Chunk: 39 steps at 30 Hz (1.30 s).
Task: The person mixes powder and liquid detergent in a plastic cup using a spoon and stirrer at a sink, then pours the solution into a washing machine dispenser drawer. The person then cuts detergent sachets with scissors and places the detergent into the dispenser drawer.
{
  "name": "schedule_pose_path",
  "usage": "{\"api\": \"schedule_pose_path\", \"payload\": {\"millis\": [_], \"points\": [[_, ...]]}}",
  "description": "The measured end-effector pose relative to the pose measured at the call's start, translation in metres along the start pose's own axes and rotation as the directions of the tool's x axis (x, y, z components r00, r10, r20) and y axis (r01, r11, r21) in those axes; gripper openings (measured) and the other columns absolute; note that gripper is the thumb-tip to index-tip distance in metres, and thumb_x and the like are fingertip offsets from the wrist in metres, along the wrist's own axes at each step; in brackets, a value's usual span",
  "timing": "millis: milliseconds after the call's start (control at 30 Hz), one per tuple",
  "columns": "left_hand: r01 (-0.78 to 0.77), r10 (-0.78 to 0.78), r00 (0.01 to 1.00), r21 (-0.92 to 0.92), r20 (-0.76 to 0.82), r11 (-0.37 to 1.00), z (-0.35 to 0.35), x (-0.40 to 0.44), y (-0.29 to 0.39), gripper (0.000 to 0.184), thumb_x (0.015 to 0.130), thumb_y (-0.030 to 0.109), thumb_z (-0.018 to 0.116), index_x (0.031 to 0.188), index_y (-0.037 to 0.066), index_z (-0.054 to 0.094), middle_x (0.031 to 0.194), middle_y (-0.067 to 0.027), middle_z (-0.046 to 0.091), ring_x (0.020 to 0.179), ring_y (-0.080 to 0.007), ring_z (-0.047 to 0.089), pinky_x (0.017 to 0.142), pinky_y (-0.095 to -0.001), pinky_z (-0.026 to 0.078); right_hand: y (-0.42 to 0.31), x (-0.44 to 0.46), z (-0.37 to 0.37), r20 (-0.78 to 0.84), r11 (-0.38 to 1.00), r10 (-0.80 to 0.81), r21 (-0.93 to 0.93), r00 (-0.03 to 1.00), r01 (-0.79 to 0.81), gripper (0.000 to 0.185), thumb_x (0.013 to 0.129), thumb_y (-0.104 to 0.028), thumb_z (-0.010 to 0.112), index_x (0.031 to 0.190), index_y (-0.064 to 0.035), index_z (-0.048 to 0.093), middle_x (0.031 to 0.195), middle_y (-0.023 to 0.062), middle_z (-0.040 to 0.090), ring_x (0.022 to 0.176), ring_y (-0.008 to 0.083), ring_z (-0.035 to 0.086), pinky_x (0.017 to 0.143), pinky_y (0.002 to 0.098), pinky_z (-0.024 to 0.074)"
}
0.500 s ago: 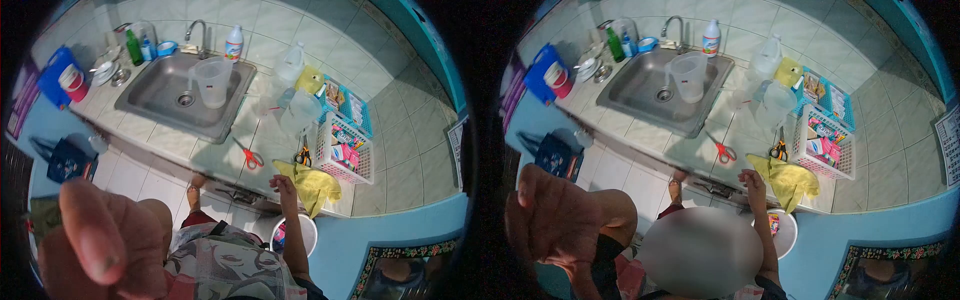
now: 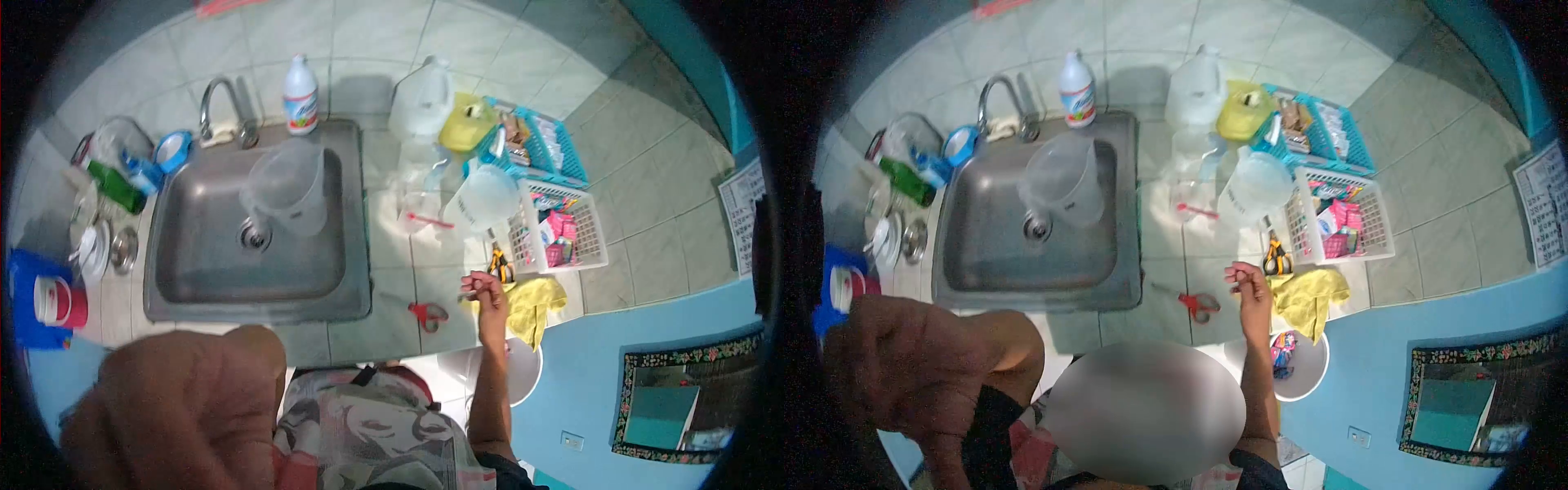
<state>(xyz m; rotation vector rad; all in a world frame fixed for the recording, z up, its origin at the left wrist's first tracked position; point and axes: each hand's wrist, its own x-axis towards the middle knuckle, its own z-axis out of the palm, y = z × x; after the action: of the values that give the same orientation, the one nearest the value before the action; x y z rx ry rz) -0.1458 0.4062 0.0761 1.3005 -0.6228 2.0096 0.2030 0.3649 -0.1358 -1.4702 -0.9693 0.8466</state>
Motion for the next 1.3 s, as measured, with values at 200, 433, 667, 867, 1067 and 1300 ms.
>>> {"api": "schedule_pose_path", "payload": {"millis": [200, 433, 667, 867, 1067, 1300], "points": [[0.150, -0.296, 0.939, 0.564, 0.176, 0.812, -0.022, -0.005, -0.075, 0.042, 0.064, 0.025, 0.075, 0.098, 0.008, 0.057, 0.094, -0.0057, 0.060, 0.087, -0.0224, 0.059, 0.077, -0.0403, 0.045, -0.095, 0.126, -0.041, -0.079, 0.687, -0.526, -0.627, 0.847, 0.368, 0.018, 0.083, -0.003, 0.055, 0.100, -0.0051, 0.060, 0.086, 0.0083, 0.058, 0.079, 0.0186, 0.056, 0.067, 0.0284, 0.0445], [0.782, -0.815, 0.535, 0.495, -0.224, 0.378, -0.068, -0.062, -0.123, 0.025, 0.077, 0.006, 0.062, 0.101, 0.002, 0.056, 0.093, -0.0147, 0.062, 0.091, -0.0234, 0.060, 0.081, -0.0364, 0.047, -0.088, 0.312, -0.040, 0.413, 0.075, -0.690, -0.776, 0.594, 0.627, 0.031, 0.069, -0.008, 0.067, 0.099, -0.0078, 0.057, 0.098, 0.0070, 0.056, 0.092, 0.0270, 0.055, 0.073, 0.0367, 0.0489], [0.889, -0.760, 0.341, 0.452, -0.553, 0.070, -0.103, -0.105, -0.122, 0.017, 0.085, 0.013, 0.059, 0.098, 0.004, 0.055, 0.091, -0.0097, 0.063, 0.085, -0.0171, 0.059, 0.076, -0.0313, 0.046, -0.030, 0.412, -0.003, 0.629, -0.171, -0.299, -0.775, 0.718, 0.608, 0.027, 0.069, -0.010, 0.065, 0.095, -0.0101, 0.061, 0.097, 0.0053, 0.058, 0.097, 0.0234, 0.055, 0.074, 0.0351, 0.0519], [0.905, -0.677, 0.330, 0.425, -0.658, 0.029, -0.114, -0.125, -0.119, 0.018, 0.086, 0.019, 0.059, 0.099, 0.006, 0.056, 0.089, -0.0068, 0.063, 0.084, -0.0157, 0.058, 0.074, -0.0310, 0.045, -0.004, 0.449, 0.007, 0.675, -0.250, -0.146, -0.732, 0.723, 0.633, 0.032, 0.070, -0.012, 0.064, 0.101, -0.0113, 0.059, 0.098, 0.0036, 0.060, 0.096, 0.0239, 0.057, 0.074, 0.0360, 0.0520], [0.917, -0.717, 0.305, 0.397, -0.627, 0.043, -0.112, -0.134, -0.123, 0.017, 0.086, 0.013, 0.060, 0.100, 0.006, 0.055, 0.092, -0.0075, 0.063, 0.087, -0.0156, 0.059, 0.076, -0.0296, 0.045, -0.008, 0.457, -0.006, 0.684, -0.180, -0.255, -0.728, 0.684, 0.661, 0.027, 0.075, -0.010, 0.056, 0.102, -0.0117, 0.059, 0.099, 0.0061, 0.061, 0.092, 0.0248, 0.060, 0.071, 0.0381, 0.0520], [0.955, -0.838, 0.263, 0.252, -0.479, 0.156, -0.107, -0.138, -0.143, 0.041, 0.087, 0.019, 0.057, 0.124, 0.009, 0.043, 0.118, -0.0139, 0.053, 0.104, -0.0232, 0.054, 0.083, -0.0341, 0.045, -0.130, 0.412, -0.022, 0.583, -0.232, -0.527, -0.798, 0.618, 0.555, 0.025, 0.074, -0.009, 0.058, 0.098, -0.0140, 0.060, 0.099, 0.0031, 0.059, 0.092, 0.0224, 0.060, 0.069, 0.0363, 0.0519]]}}
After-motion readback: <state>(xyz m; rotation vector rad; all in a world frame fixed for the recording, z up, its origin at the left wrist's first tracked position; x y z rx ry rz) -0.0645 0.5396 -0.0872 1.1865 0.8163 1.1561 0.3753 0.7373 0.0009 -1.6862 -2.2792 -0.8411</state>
